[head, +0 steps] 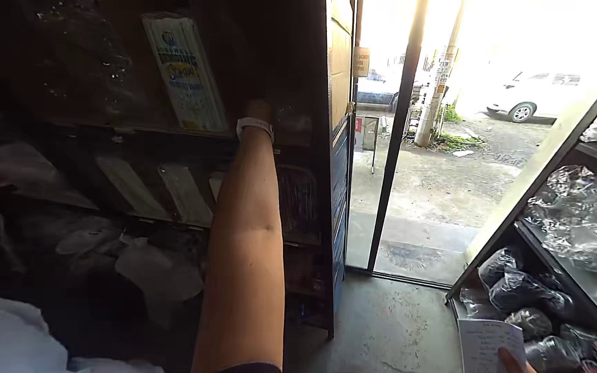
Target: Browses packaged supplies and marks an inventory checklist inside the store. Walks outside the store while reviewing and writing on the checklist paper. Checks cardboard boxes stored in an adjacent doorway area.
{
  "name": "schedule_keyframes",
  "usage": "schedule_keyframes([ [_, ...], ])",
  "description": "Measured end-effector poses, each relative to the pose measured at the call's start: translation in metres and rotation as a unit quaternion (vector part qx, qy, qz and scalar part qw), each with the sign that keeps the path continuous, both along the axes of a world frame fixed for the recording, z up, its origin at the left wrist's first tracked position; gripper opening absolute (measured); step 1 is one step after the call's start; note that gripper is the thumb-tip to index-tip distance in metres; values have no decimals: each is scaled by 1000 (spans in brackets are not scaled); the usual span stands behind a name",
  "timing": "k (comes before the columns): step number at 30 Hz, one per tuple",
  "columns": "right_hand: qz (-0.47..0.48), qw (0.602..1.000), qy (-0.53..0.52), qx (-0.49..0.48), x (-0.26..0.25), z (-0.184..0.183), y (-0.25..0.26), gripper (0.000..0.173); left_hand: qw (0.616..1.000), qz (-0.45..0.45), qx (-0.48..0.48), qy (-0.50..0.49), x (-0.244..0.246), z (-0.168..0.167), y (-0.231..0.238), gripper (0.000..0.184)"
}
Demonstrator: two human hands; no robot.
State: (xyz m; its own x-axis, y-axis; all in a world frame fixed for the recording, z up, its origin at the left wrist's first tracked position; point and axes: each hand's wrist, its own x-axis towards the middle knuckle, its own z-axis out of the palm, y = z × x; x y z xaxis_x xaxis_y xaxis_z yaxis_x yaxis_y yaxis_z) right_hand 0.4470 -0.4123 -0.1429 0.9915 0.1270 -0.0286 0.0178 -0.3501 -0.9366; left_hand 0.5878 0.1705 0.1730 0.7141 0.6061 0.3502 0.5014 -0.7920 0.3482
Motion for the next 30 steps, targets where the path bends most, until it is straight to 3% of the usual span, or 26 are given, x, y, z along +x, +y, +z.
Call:
schedule_keyframes([
  [3, 12, 1000, 3, 28, 2, -5, 9, 39, 1000, 1, 3, 1, -13, 6, -2, 29],
  [5, 28, 999, -1, 41, 4, -6, 17, 37, 991, 0, -110, -74, -15, 2, -3, 30],
  [7, 42, 998, -5, 47, 9, -3, 23, 35, 943, -16, -277, -183, -9, 1, -2, 29],
  [9, 48, 998, -3, 52, 11, 0, 24, 35, 868, -46, -414, -270, 5, 0, 5, 24],
  [11, 41, 997, -8, 68, 8, -4, 18, 34, 814, -49, -479, -323, 18, -9, 6, 24],
  [15, 8, 997, 3, 77, 5, -13, 11, 31, 781, -33, -477, -401, 17, -16, 12, 21],
  [18, 13, 997, 9, 80, 6, -12, 15, 31, 719, -63, -482, -496, -10, -15, 10, 30],
  [20, 28, 996, 7, 90, 9, -11, 25, 29, 721, -64, -447, -526, -42, -18, 0, 35],
  [24, 88, 992, -11, 93, 20, -10, 49, 30, 715, -47, -387, -581, -129, -62, -32, 36],
  [26, 124, 987, -11, 100, 23, -7, 66, 28, 693, -36, -382, -610, -165, -87, -48, 33],
  [29, 179, 968, 13, 178, 31, -1, 106, 25, 650, -15, -405, -643, -204, -122, -68, 35],
  [30, 214, 949, 31, 229, 36, 0, 125, 32, 637, -18, -410, -652, -214, -134, -76, 35],
])
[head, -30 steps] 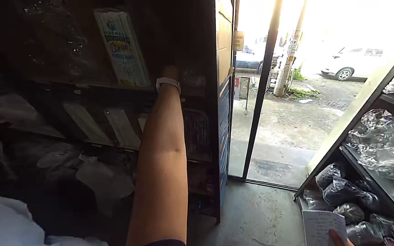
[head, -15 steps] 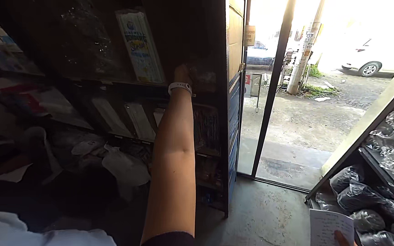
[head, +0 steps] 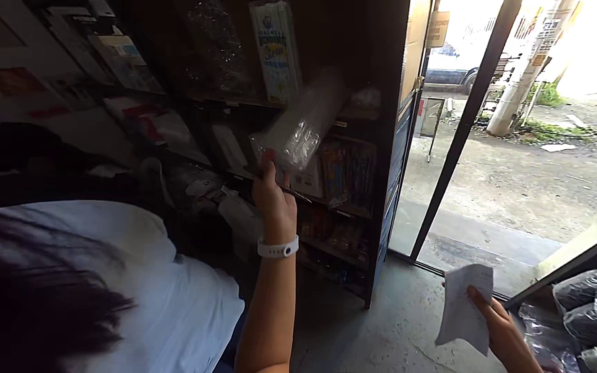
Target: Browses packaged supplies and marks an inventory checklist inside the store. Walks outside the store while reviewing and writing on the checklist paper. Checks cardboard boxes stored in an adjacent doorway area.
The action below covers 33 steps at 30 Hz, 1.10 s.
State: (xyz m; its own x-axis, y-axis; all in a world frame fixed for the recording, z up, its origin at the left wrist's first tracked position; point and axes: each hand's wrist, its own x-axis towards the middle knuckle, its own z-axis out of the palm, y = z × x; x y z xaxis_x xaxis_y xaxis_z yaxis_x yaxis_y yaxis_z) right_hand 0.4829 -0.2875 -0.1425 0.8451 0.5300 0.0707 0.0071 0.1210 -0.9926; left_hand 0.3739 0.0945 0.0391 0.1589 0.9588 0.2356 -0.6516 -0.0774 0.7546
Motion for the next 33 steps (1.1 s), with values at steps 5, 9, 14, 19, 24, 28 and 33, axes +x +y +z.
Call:
schedule_keyframes([
  [5, 215, 939, 158, 218, -2, 27, 131, 62, 998, -17, 60, -9, -56, -80, -52, 25],
  [9, 278, 897, 250, 237, -48, 32, 199, 49, 991, -52, 113, 38, -135, -147, -104, 15],
  [14, 250, 903, 304, 172, -146, 4, 195, 30, 966, -66, 168, 186, -273, -205, -152, 21],
  [19, 298, 888, 308, 164, -260, -23, 148, 20, 947, -66, 140, 281, -423, -232, -217, 24],
  [24, 435, 829, 296, 189, -372, -50, 105, 33, 939, -43, 30, 339, -552, -254, -290, 21],
  [28, 512, 810, 269, 99, -454, -59, 89, 27, 931, 18, -3, 364, -635, -268, -337, 23],
  [33, 578, 774, 256, 4, -546, -50, 102, 16, 917, 90, -65, 383, -715, -277, -374, 22],
])
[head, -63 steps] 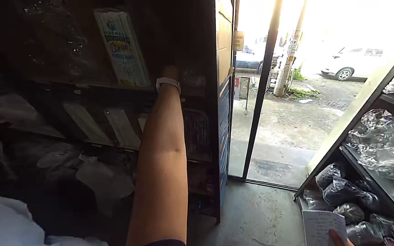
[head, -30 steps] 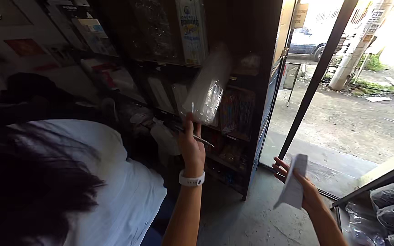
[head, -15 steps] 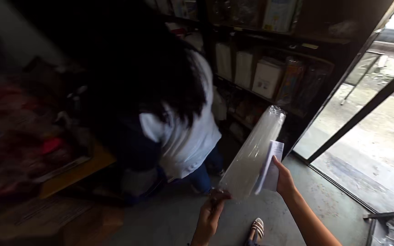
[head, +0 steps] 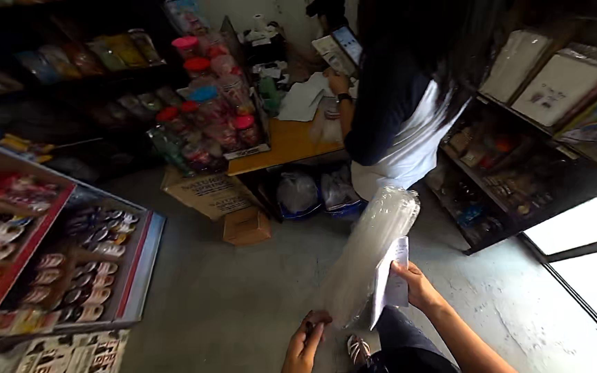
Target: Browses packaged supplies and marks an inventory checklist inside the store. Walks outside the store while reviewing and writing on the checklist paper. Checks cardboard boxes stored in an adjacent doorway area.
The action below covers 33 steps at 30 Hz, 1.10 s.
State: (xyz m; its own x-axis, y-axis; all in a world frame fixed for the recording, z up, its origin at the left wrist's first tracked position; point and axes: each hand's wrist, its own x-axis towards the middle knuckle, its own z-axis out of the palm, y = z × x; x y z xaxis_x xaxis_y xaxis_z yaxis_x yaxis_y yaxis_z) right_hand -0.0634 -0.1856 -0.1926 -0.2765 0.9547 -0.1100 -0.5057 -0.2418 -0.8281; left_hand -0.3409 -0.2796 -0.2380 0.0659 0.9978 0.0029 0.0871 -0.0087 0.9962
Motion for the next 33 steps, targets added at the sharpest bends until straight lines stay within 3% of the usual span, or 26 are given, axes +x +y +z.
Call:
schedule_keyframes([
  [4, 38, 998, -29, -29, -59, -5, 34, 24, 997, 77, -10, 12, -49, -18, 6, 24],
  [7, 37, 997, -26, -59, -96, -16, 66, 28, 983, 173, -50, 14, -73, -15, 36, 27],
  [9, 27, 996, -24, -78, -118, -26, 90, 28, 973, 208, -95, 36, -85, -11, 65, 43],
  [13, 14, 992, -33, -120, -157, -38, 144, 27, 976, 160, -125, 75, -118, -16, 135, 86],
  [18, 30, 988, -40, -144, -193, -40, 227, 26, 979, 23, -168, 111, -153, -34, 235, 112],
  [26, 64, 968, -190, -151, -212, -28, 366, 32, 971, 5, -227, 71, -179, -49, 375, 77],
  [31, -189, 940, -224, -174, -213, -25, 470, 44, 951, -107, -283, 63, -214, -70, 450, 71],
  [33, -243, 927, -237, -163, -217, -26, 523, 44, 937, -153, -310, 48, -223, -76, 482, 71],
])
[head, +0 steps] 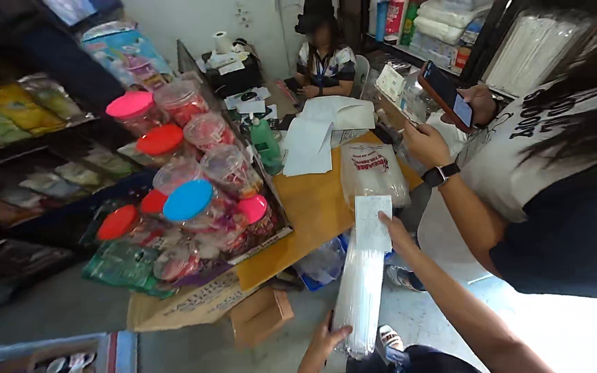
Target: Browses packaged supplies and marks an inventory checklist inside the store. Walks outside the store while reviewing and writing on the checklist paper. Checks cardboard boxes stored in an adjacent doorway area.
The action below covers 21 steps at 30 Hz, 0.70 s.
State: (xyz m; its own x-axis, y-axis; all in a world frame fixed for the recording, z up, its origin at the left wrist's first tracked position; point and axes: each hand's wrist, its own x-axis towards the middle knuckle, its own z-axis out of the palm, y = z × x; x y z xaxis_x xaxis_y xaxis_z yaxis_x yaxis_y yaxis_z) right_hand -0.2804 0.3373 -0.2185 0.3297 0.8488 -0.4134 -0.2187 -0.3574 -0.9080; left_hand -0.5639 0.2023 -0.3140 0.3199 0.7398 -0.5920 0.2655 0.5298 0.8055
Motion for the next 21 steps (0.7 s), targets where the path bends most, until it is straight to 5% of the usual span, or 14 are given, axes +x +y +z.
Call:
schedule_keyframes([
  [8, 89, 974, -140, -156, -33, -13, 128, 48, 993, -113, -40, -15, -15, -13, 125, 66],
  [14, 91, 975, -183, -83, -54, 27, 151, 44, 994, -103, -28, -4, -15, -4, 177, 67],
  [21, 169, 978, -119, 33, -93, 35, 175, 41, 998, -55, -18, -13, -6, 15, 201, 61],
])
